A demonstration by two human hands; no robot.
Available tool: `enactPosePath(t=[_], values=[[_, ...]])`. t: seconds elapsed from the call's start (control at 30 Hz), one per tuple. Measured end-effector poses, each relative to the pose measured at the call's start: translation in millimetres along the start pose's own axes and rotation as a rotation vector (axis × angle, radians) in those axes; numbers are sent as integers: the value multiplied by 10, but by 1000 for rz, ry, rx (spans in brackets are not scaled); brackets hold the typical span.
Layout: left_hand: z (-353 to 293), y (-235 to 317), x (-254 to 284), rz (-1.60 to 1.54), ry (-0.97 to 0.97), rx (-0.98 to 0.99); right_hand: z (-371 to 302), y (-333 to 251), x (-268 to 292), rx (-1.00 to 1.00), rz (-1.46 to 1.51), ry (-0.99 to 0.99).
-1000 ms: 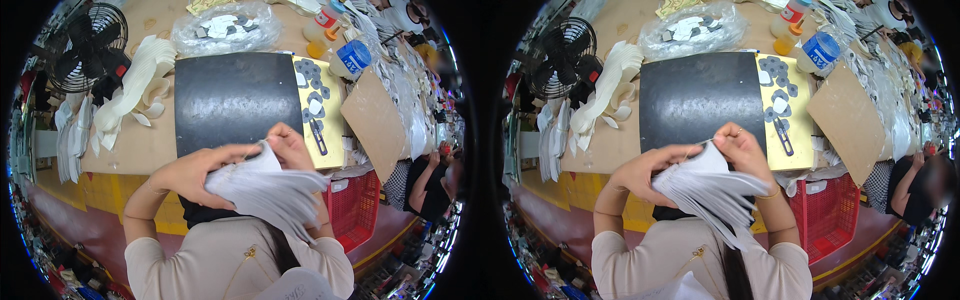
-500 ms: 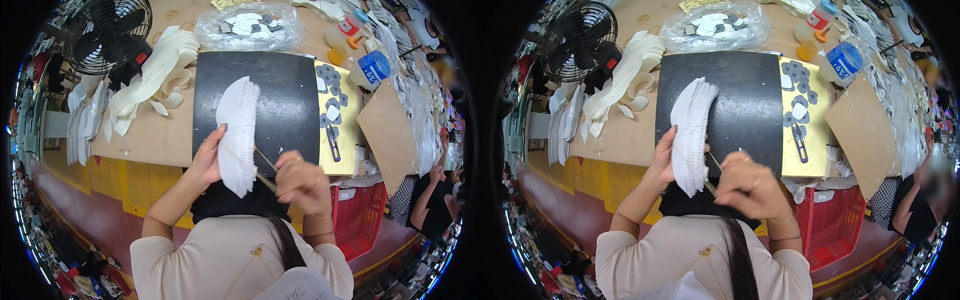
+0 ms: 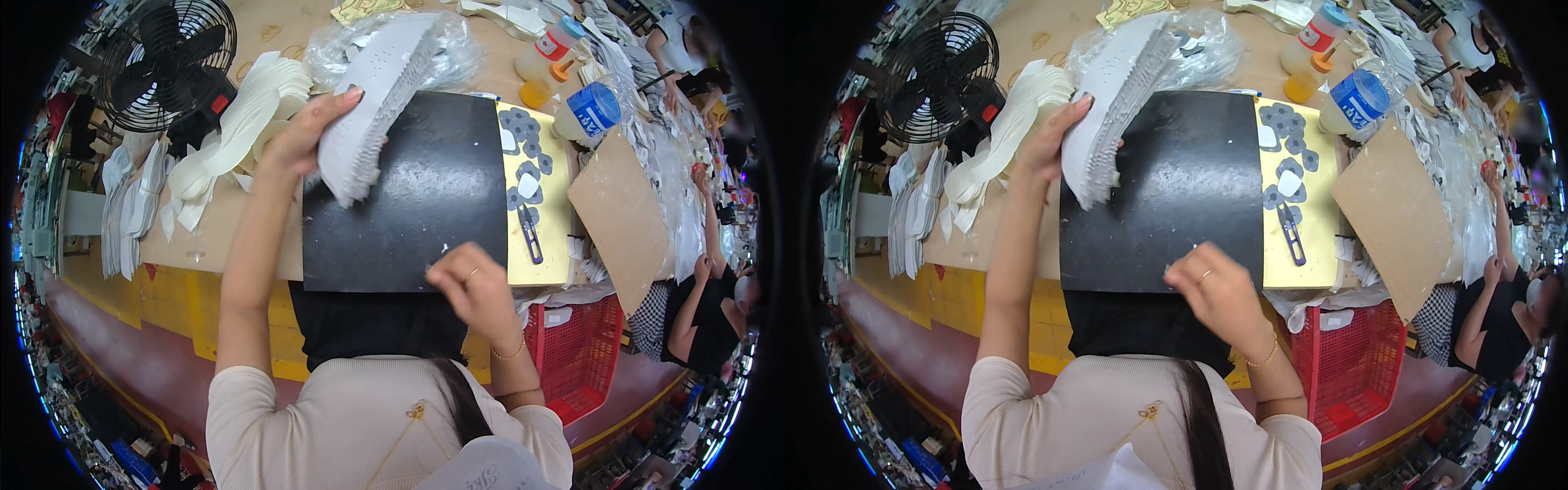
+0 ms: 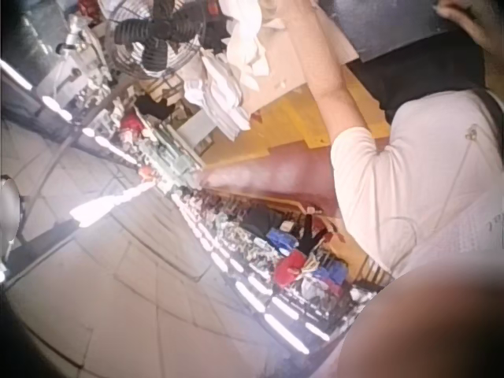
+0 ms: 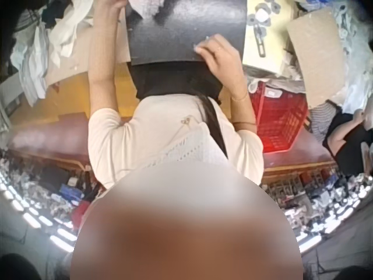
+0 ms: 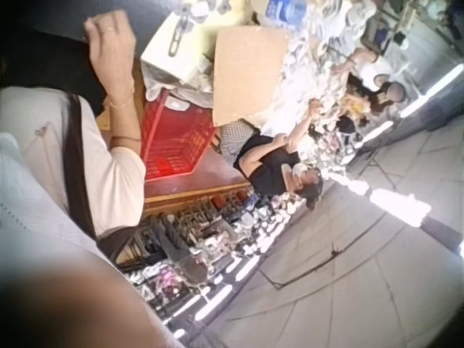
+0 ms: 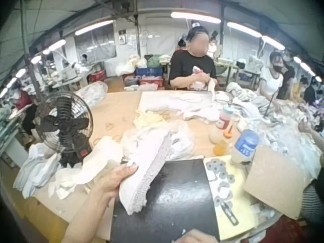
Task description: The person walks to a workstation and begins assembling shoe components. They pick up white foam pieces and small grey inserts, then use tweezers to place the inserts into the foam pieces. The person repeats this process for multiple units, stacking the finished pieces on the table.
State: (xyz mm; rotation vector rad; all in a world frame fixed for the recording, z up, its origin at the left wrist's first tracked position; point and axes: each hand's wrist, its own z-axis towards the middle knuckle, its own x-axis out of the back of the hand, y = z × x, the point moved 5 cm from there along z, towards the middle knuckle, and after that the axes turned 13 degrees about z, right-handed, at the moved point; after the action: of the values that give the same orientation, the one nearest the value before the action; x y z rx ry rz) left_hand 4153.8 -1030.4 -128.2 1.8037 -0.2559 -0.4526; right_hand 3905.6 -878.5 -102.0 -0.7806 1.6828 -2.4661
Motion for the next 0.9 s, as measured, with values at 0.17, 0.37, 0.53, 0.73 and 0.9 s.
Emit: enactPosePath(t=[0.17, 0.37, 0.53, 0.73, 0.9], values=[[339, 9, 413, 992, 224, 122, 347, 316, 428, -11, -240, 378], [185, 135, 259, 1130, 356, -93, 481, 716, 496, -141, -427, 366], [76, 112, 169, 1274, 456, -230, 163, 658, 637, -212, -435, 468], [-53, 171, -35, 1433, 642, -379, -421, 887, 854, -435, -666, 519], [-95, 248, -141, 1368, 694, -468, -494, 935, 814, -418, -638, 541]])
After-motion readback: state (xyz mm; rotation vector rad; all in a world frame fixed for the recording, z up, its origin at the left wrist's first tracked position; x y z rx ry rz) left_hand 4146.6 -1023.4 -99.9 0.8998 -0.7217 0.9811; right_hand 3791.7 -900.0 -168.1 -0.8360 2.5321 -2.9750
